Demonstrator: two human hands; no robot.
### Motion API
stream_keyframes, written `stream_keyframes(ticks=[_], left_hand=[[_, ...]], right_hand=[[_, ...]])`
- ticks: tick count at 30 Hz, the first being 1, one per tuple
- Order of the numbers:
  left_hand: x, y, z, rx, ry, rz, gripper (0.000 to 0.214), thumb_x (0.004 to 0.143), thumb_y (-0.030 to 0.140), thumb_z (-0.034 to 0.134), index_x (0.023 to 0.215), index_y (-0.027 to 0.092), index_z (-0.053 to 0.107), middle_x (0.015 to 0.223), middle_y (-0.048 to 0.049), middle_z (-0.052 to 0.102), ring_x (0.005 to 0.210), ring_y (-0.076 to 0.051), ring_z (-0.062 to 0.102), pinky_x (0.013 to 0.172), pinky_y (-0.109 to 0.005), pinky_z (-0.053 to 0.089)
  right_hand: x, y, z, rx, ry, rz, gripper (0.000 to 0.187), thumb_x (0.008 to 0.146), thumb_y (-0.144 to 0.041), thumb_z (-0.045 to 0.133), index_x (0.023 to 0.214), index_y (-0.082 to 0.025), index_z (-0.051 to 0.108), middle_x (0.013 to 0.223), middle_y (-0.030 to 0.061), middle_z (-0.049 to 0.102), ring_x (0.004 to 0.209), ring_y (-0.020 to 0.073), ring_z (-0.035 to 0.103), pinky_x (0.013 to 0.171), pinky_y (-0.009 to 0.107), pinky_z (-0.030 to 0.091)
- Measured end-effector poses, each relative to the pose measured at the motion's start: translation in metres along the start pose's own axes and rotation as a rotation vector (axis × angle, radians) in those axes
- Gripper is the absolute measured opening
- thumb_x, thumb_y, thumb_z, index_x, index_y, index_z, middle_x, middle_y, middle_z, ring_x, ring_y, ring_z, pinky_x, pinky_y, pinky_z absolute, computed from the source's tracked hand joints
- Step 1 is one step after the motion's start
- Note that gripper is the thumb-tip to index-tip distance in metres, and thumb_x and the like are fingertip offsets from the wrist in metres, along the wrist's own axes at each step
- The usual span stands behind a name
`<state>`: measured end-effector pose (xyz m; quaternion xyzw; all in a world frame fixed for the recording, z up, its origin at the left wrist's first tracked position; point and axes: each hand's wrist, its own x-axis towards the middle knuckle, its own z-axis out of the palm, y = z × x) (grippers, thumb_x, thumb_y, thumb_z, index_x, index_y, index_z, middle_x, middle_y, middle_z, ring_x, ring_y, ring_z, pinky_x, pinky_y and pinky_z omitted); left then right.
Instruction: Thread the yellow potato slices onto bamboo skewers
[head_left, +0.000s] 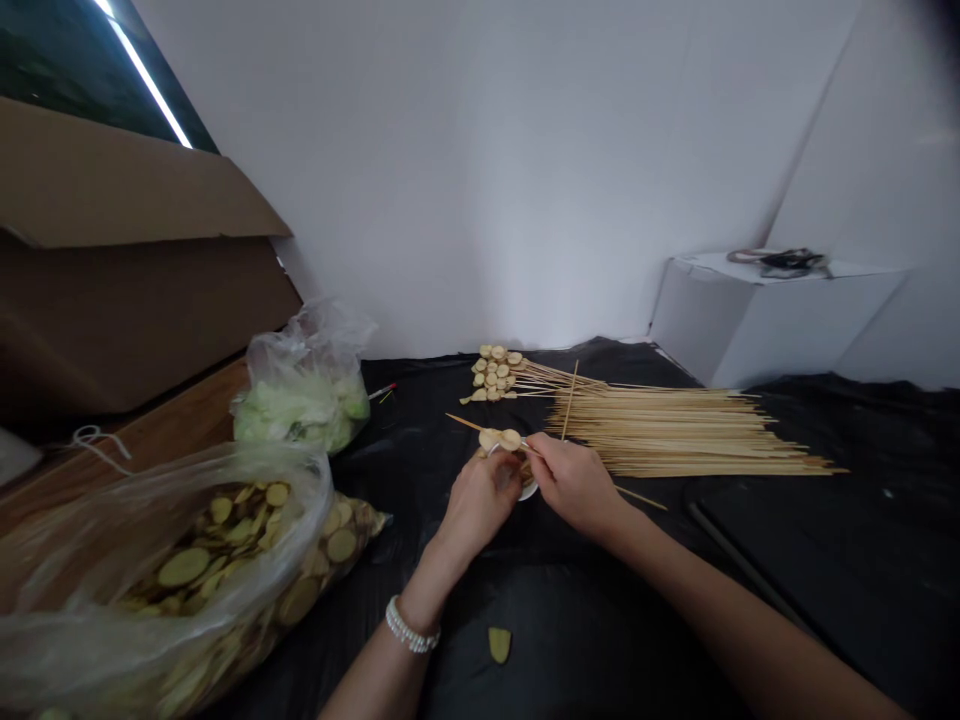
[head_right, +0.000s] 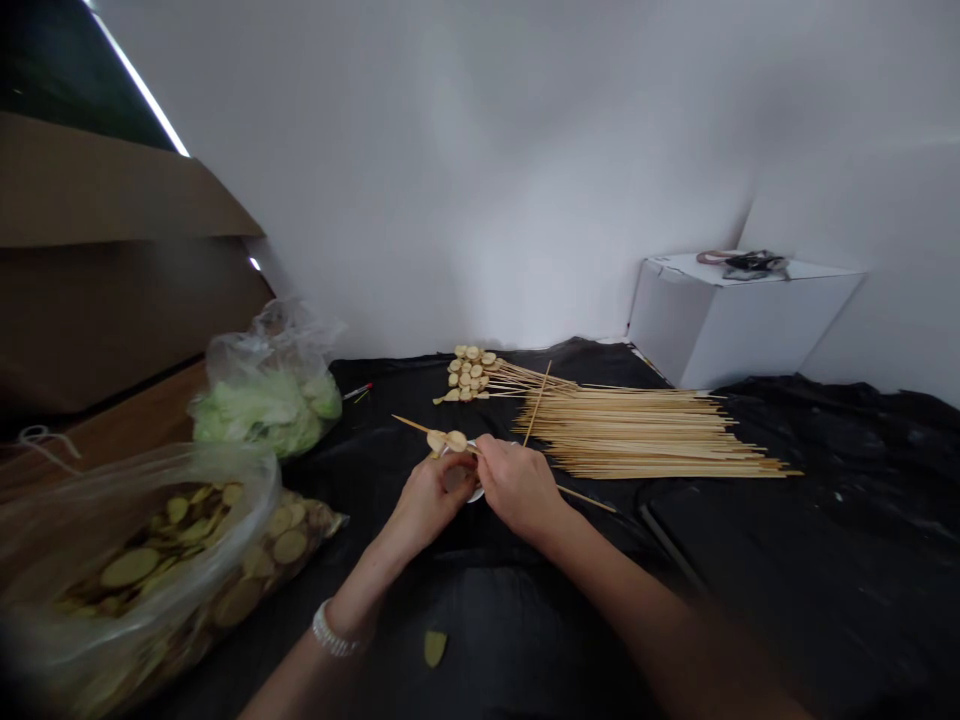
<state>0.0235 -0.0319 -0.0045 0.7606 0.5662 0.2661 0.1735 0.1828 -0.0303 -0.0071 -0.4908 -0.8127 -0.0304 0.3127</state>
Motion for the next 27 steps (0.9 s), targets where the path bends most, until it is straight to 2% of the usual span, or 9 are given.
stream_keyframes(ticks=[4, 7, 9, 12, 15, 18, 22, 27], left_hand=[[-0.002, 0.004, 0.000, 0.024, 0.027, 0.046, 0.024, 0.083, 0.039, 0.053, 0.098, 0.025, 0.065, 0.103, -0.0048, 0.067, 0.096, -0.021, 0.060, 0.080, -0.031, 0.045], [-0.003, 0.006, 0.002, 0.029, 0.030, 0.026, 0.026, 0.086, 0.041, 0.047, 0.094, 0.022, 0.064, 0.100, -0.0064, 0.066, 0.095, -0.022, 0.060, 0.079, -0.031, 0.044], [-0.003, 0.006, 0.002, 0.035, 0.019, 0.010, 0.024, 0.087, 0.033, 0.044, 0.095, 0.022, 0.064, 0.097, -0.0064, 0.066, 0.092, -0.021, 0.060, 0.077, -0.031, 0.044], [-0.003, 0.005, 0.002, 0.039, 0.001, 0.017, 0.029, 0.082, 0.017, 0.044, 0.101, 0.023, 0.064, 0.099, -0.0052, 0.066, 0.091, -0.020, 0.060, 0.077, -0.030, 0.044], [-0.003, 0.003, 0.003, 0.058, 0.007, 0.017, 0.036, 0.076, 0.012, 0.046, 0.104, 0.024, 0.065, 0.101, -0.0050, 0.066, 0.092, -0.021, 0.059, 0.079, -0.030, 0.045], [-0.002, 0.000, 0.006, 0.058, 0.010, 0.017, 0.037, 0.074, 0.013, 0.050, 0.105, 0.025, 0.067, 0.098, -0.0051, 0.067, 0.090, -0.020, 0.060, 0.079, -0.031, 0.045], [0.000, -0.004, 0.006, 0.039, -0.005, -0.001, 0.028, 0.074, 0.018, 0.055, 0.097, 0.024, 0.070, 0.090, -0.0047, 0.067, 0.084, -0.019, 0.061, 0.074, -0.029, 0.046], [0.000, -0.003, 0.002, 0.055, 0.033, -0.002, 0.019, 0.077, 0.022, 0.055, 0.091, 0.024, 0.069, 0.091, -0.0041, 0.066, 0.083, -0.019, 0.061, 0.072, -0.028, 0.044]], right_hand=[[0.000, 0.002, 0.001, 0.037, 0.016, 0.035, 0.018, 0.093, -0.021, 0.038, 0.091, -0.018, 0.056, 0.077, 0.0008, 0.065, 0.068, 0.0134, 0.061, 0.060, 0.024, 0.032], [0.000, 0.003, 0.002, 0.050, 0.015, 0.037, 0.018, 0.093, -0.021, 0.038, 0.091, -0.018, 0.056, 0.077, 0.0008, 0.066, 0.068, 0.0134, 0.061, 0.060, 0.024, 0.031], [0.000, 0.003, 0.003, 0.041, 0.011, 0.028, 0.019, 0.093, -0.022, 0.038, 0.091, -0.018, 0.056, 0.077, 0.0011, 0.066, 0.068, 0.0137, 0.061, 0.060, 0.024, 0.031], [0.000, 0.003, 0.003, 0.041, 0.012, 0.026, 0.019, 0.093, -0.022, 0.038, 0.090, -0.018, 0.056, 0.076, 0.0013, 0.065, 0.067, 0.0137, 0.061, 0.060, 0.024, 0.031], [0.001, 0.004, 0.004, 0.063, 0.007, 0.040, 0.018, 0.092, -0.022, 0.038, 0.092, -0.018, 0.056, 0.076, 0.0009, 0.065, 0.067, 0.0136, 0.061, 0.060, 0.024, 0.031], [0.001, 0.005, 0.004, 0.059, -0.004, 0.038, 0.018, 0.092, -0.022, 0.039, 0.092, -0.018, 0.056, 0.077, 0.0009, 0.066, 0.067, 0.0134, 0.061, 0.059, 0.024, 0.031], [0.000, 0.004, 0.004, 0.032, -0.010, 0.020, 0.019, 0.092, -0.021, 0.038, 0.089, -0.019, 0.056, 0.075, 0.0010, 0.065, 0.067, 0.0136, 0.061, 0.059, 0.025, 0.031], [0.001, 0.003, 0.001, 0.056, 0.001, 0.029, 0.019, 0.092, -0.022, 0.038, 0.091, -0.018, 0.057, 0.076, 0.0012, 0.066, 0.066, 0.0135, 0.061, 0.059, 0.024, 0.031]])
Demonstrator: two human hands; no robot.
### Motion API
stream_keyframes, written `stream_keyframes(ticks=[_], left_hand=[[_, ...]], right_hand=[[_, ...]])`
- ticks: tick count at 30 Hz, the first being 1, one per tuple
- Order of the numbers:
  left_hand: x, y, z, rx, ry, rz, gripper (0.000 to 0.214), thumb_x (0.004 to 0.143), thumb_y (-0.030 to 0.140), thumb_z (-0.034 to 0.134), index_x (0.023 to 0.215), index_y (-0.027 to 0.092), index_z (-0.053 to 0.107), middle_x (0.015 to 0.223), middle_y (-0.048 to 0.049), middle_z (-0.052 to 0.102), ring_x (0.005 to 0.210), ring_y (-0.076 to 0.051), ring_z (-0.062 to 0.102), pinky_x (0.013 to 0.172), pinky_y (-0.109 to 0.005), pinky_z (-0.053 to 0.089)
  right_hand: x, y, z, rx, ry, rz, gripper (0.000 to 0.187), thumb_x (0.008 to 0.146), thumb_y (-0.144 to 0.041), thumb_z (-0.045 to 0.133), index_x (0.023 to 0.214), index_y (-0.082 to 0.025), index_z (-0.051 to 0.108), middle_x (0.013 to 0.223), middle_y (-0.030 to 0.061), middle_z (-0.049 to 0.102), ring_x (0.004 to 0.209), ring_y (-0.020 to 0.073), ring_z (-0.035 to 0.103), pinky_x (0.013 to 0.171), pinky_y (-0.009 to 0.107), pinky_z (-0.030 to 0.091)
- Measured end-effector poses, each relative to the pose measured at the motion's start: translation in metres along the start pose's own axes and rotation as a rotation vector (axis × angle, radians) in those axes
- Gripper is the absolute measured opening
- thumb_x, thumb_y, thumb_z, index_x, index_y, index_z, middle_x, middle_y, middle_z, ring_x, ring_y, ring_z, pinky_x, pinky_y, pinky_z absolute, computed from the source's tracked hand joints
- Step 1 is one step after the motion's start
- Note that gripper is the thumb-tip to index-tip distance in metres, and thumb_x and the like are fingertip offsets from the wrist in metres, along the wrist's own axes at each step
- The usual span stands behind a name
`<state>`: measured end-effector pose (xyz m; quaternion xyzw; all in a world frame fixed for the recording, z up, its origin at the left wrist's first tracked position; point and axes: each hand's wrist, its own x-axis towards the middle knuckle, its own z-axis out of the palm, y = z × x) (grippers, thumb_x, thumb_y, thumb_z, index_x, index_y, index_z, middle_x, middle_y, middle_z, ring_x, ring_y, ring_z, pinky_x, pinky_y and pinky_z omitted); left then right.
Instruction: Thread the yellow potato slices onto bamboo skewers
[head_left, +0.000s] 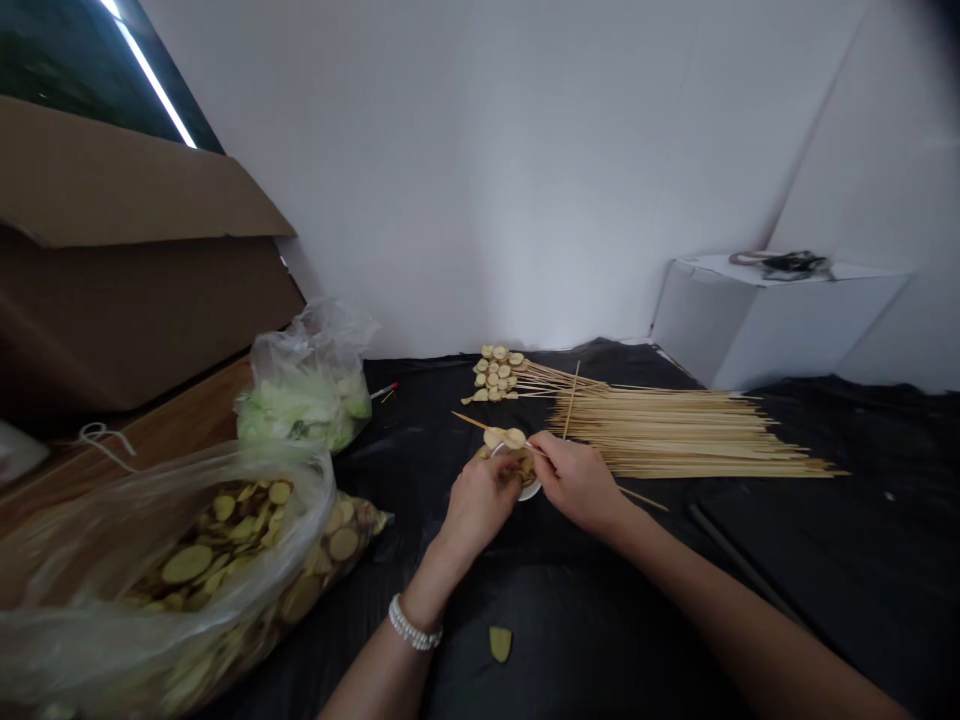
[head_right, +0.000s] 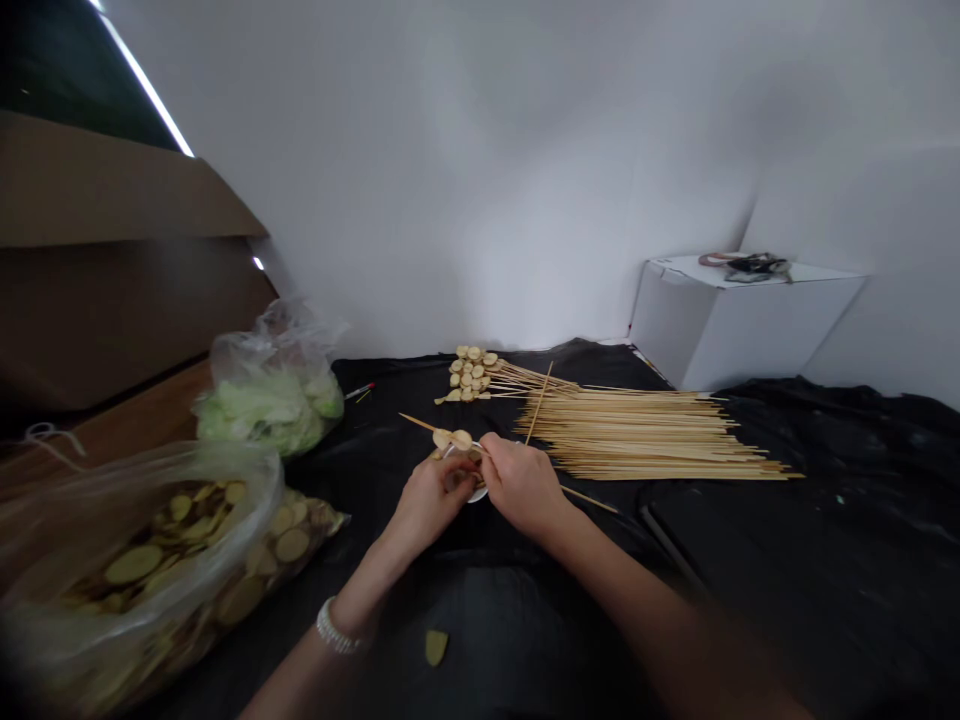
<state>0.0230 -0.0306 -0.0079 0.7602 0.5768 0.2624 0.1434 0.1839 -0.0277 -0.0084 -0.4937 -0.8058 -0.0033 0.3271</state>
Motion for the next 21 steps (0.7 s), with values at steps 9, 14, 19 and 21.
stream_keyframes(ticks=[9, 14, 19, 21], left_hand=[[-0.0020, 0.0053, -0.0006, -0.041, 0.069, 0.156, 0.015, 0.078, 0.017, 0.052, 0.090, 0.020, 0.061, 0.097, -0.0056, 0.061, 0.086, -0.018, 0.058, 0.078, -0.030, 0.045], [-0.0011, 0.0049, -0.0011, -0.089, 0.096, 0.164, 0.029, 0.080, 0.012, 0.046, 0.103, 0.021, 0.061, 0.108, -0.0062, 0.060, 0.096, -0.019, 0.057, 0.086, -0.032, 0.045], [-0.0020, 0.0062, -0.0039, 0.000, 0.110, 0.147, 0.037, 0.082, 0.010, 0.041, 0.109, 0.024, 0.063, 0.123, -0.0072, 0.057, 0.122, -0.022, 0.044, 0.101, -0.038, 0.037], [-0.0039, 0.0068, -0.0044, 0.075, 0.090, 0.095, 0.032, 0.084, 0.014, 0.043, 0.104, 0.024, 0.065, 0.125, -0.0081, 0.056, 0.128, -0.026, 0.038, 0.101, -0.044, 0.036]], right_hand=[[0.0013, 0.0050, -0.0029, 0.032, 0.072, 0.002, 0.018, 0.091, -0.022, 0.039, 0.090, -0.018, 0.057, 0.075, 0.0018, 0.066, 0.066, 0.0138, 0.061, 0.059, 0.024, 0.032], [0.0020, 0.0043, -0.0051, 0.065, 0.065, 0.034, 0.018, 0.093, -0.024, 0.039, 0.092, -0.019, 0.056, 0.075, 0.0014, 0.066, 0.064, 0.0136, 0.061, 0.059, 0.024, 0.032], [-0.0001, -0.0020, -0.0042, 0.040, 0.003, -0.002, 0.019, 0.094, -0.023, 0.036, 0.093, -0.018, 0.055, 0.076, 0.0016, 0.065, 0.067, 0.0134, 0.060, 0.061, 0.023, 0.034], [-0.0016, -0.0047, -0.0027, -0.003, -0.023, -0.047, 0.021, 0.094, -0.022, 0.034, 0.092, -0.018, 0.055, 0.078, 0.0025, 0.065, 0.069, 0.0139, 0.060, 0.061, 0.024, 0.034]])
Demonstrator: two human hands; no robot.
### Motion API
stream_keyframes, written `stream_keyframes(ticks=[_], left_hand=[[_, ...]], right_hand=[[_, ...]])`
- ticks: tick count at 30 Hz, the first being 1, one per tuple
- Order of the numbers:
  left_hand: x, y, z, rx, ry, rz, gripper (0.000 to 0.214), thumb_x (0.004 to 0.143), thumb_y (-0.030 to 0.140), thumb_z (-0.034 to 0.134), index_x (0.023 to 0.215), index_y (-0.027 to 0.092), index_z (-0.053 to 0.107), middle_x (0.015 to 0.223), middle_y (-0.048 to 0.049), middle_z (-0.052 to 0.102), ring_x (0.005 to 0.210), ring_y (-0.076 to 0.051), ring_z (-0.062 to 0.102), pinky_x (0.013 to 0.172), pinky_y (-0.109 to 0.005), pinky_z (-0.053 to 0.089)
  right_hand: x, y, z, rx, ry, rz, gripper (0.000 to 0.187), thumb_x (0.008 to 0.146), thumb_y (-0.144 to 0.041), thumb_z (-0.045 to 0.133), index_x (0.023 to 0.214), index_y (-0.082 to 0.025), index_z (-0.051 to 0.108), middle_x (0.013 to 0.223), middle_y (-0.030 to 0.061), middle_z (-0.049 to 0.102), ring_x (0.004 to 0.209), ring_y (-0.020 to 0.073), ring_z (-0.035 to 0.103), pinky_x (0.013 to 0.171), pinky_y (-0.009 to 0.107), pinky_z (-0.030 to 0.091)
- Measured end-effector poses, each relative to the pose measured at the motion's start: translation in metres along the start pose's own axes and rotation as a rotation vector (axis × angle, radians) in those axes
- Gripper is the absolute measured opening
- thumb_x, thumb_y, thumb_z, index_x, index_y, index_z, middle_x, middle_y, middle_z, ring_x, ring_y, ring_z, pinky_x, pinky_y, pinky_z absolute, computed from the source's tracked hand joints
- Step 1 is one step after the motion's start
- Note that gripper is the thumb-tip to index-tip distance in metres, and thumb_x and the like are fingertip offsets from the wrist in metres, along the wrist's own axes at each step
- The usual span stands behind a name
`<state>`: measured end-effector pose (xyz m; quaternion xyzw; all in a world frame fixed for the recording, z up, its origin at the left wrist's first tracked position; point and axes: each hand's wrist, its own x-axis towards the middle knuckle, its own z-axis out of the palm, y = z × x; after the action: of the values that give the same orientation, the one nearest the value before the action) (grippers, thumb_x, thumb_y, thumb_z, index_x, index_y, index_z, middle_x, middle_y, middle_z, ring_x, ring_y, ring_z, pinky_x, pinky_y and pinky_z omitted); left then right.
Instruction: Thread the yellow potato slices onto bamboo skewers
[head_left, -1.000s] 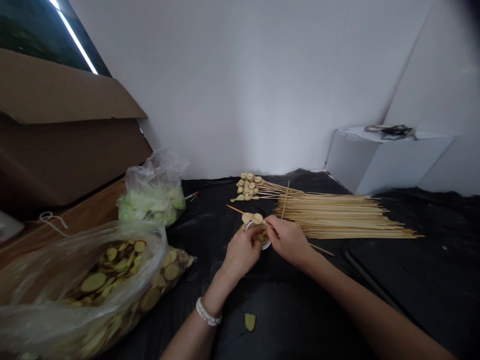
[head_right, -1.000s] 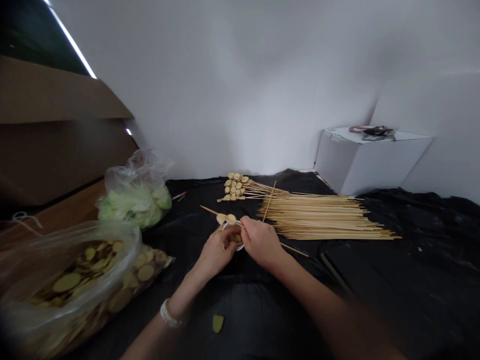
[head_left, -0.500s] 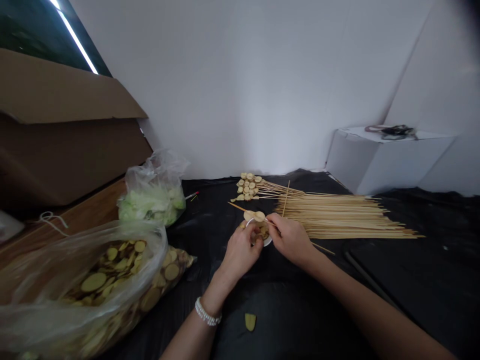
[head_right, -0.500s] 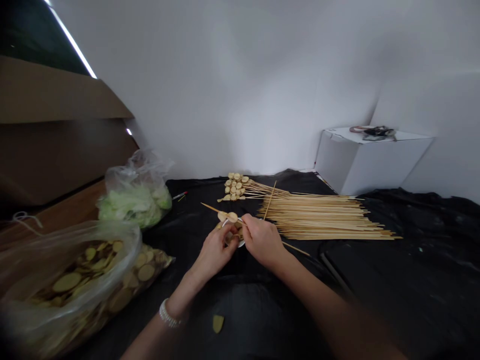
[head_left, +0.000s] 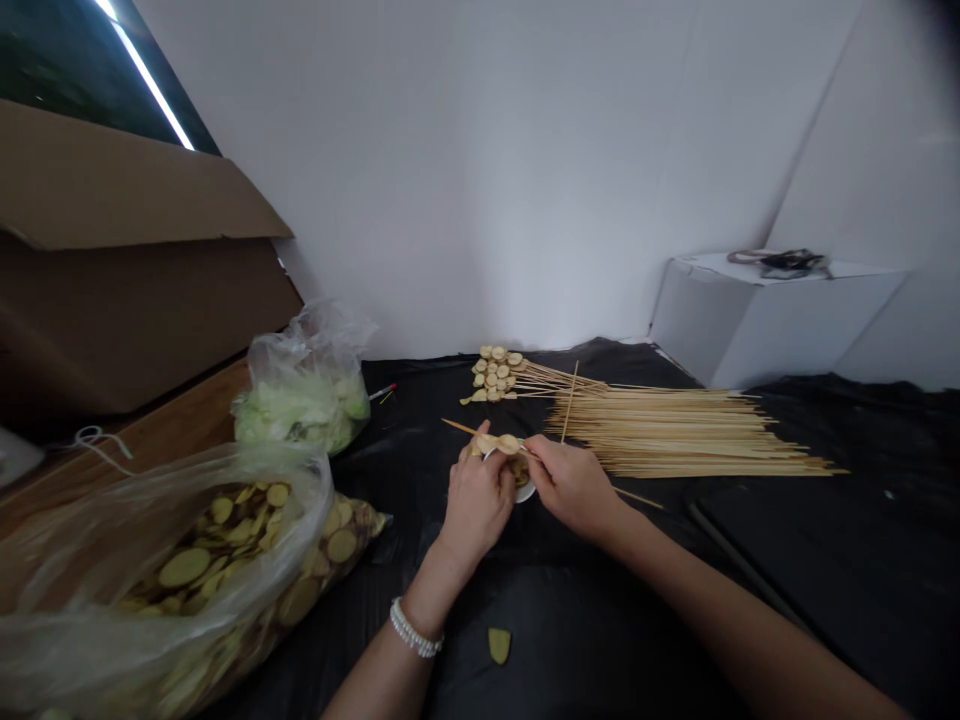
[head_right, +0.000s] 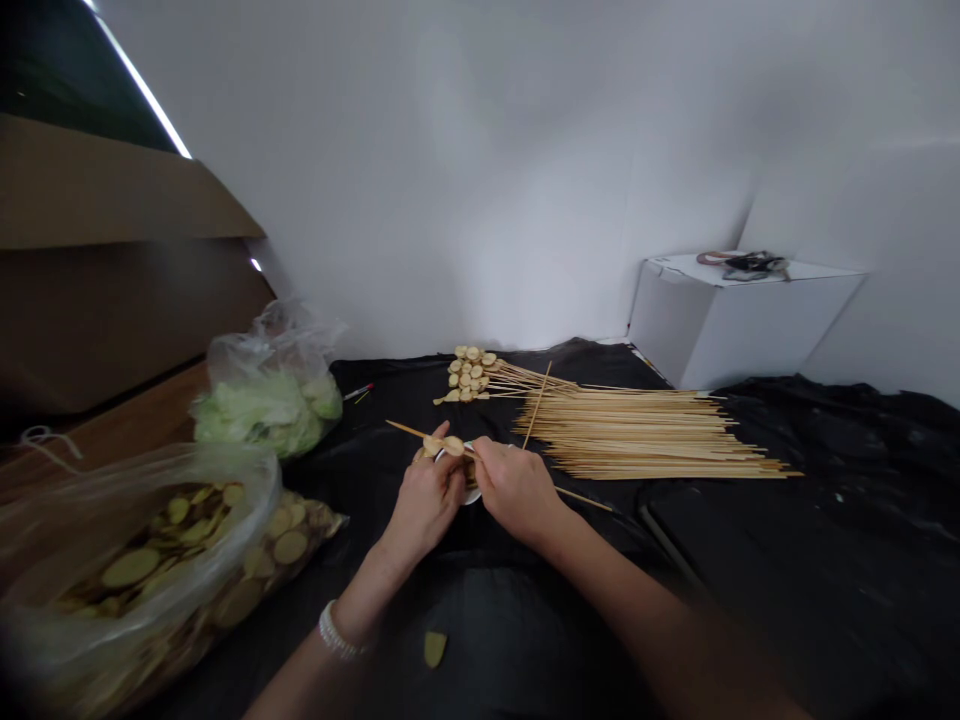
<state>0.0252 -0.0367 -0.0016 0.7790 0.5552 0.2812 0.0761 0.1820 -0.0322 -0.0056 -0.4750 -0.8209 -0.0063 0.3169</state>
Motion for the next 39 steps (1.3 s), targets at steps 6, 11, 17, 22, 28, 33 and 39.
stream_keyframes(ticks=[6, 11, 17, 22, 28, 33, 39], left_hand=[[-0.007, 0.004, 0.005, 0.121, -0.127, -0.022, 0.031, 0.085, 0.017, 0.041, 0.106, 0.027, 0.061, 0.134, -0.0081, 0.051, 0.131, -0.028, 0.034, 0.094, -0.047, 0.040], [-0.008, 0.005, 0.011, 0.204, -0.104, -0.058, 0.030, 0.086, 0.021, 0.041, 0.112, 0.022, 0.057, 0.138, -0.0141, 0.045, 0.124, -0.031, 0.042, 0.090, -0.047, 0.042], [-0.008, 0.001, 0.014, 0.196, -0.116, -0.090, 0.034, 0.088, 0.022, 0.041, 0.117, 0.027, 0.056, 0.130, -0.0116, 0.051, 0.118, -0.028, 0.048, 0.089, -0.042, 0.044], [-0.006, -0.003, 0.022, 0.262, -0.059, -0.093, 0.028, 0.089, 0.028, 0.042, 0.108, 0.023, 0.061, 0.139, -0.0128, 0.045, 0.122, -0.031, 0.045, 0.091, -0.045, 0.043], [-0.003, -0.010, 0.027, 0.058, -0.106, -0.162, 0.027, 0.089, 0.022, 0.042, 0.098, 0.017, 0.067, 0.130, -0.0130, 0.051, 0.106, -0.022, 0.058, 0.090, -0.035, 0.045], [-0.002, -0.003, 0.017, -0.130, 0.160, -0.004, 0.029, 0.091, 0.030, 0.041, 0.107, 0.023, 0.065, 0.131, -0.0079, 0.049, 0.117, -0.020, 0.050, 0.099, -0.034, 0.041], [-0.002, -0.001, 0.007, -0.181, 0.290, 0.077, 0.027, 0.090, 0.028, 0.045, 0.099, 0.020, 0.069, 0.139, -0.0095, 0.042, 0.115, -0.023, 0.051, 0.099, -0.041, 0.041]], right_hand=[[-0.001, 0.001, 0.005, -0.073, -0.050, -0.047, 0.023, 0.095, -0.020, 0.033, 0.089, -0.016, 0.055, 0.077, 0.0038, 0.064, 0.072, 0.0145, 0.060, 0.063, 0.025, 0.033], [0.001, 0.005, 0.007, -0.054, -0.054, -0.031, 0.020, 0.095, -0.020, 0.034, 0.089, -0.017, 0.053, 0.076, 0.0021, 0.063, 0.068, 0.0128, 0.059, 0.061, 0.024, 0.032], [0.001, 0.004, 0.007, -0.025, -0.035, -0.009, 0.020, 0.094, -0.021, 0.035, 0.087, -0.018, 0.053, 0.075, 0.0016, 0.064, 0.065, 0.0123, 0.058, 0.059, 0.024, 0.031], [-0.003, -0.001, 0.013, -0.118, -0.054, -0.065, 0.020, 0.094, -0.019, 0.035, 0.089, -0.017, 0.054, 0.075, 0.0031, 0.064, 0.065, 0.0138, 0.059, 0.057, 0.025, 0.031], [-0.006, -0.007, 0.018, -0.200, -0.063, -0.153, 0.019, 0.090, -0.015, 0.036, 0.086, -0.017, 0.055, 0.073, 0.0044, 0.063, 0.066, 0.0156, 0.059, 0.057, 0.026, 0.032], [-0.001, 0.003, 0.008, -0.106, 0.127, -0.051, 0.022, 0.093, -0.019, 0.034, 0.087, -0.017, 0.056, 0.075, 0.0055, 0.065, 0.067, 0.0153, 0.060, 0.061, 0.025, 0.035], [0.005, 0.018, 0.001, 0.073, 0.150, 0.159, 0.018, 0.089, -0.024, 0.038, 0.088, -0.019, 0.056, 0.065, 0.0011, 0.062, 0.059, 0.0151, 0.058, 0.056, 0.024, 0.033]])
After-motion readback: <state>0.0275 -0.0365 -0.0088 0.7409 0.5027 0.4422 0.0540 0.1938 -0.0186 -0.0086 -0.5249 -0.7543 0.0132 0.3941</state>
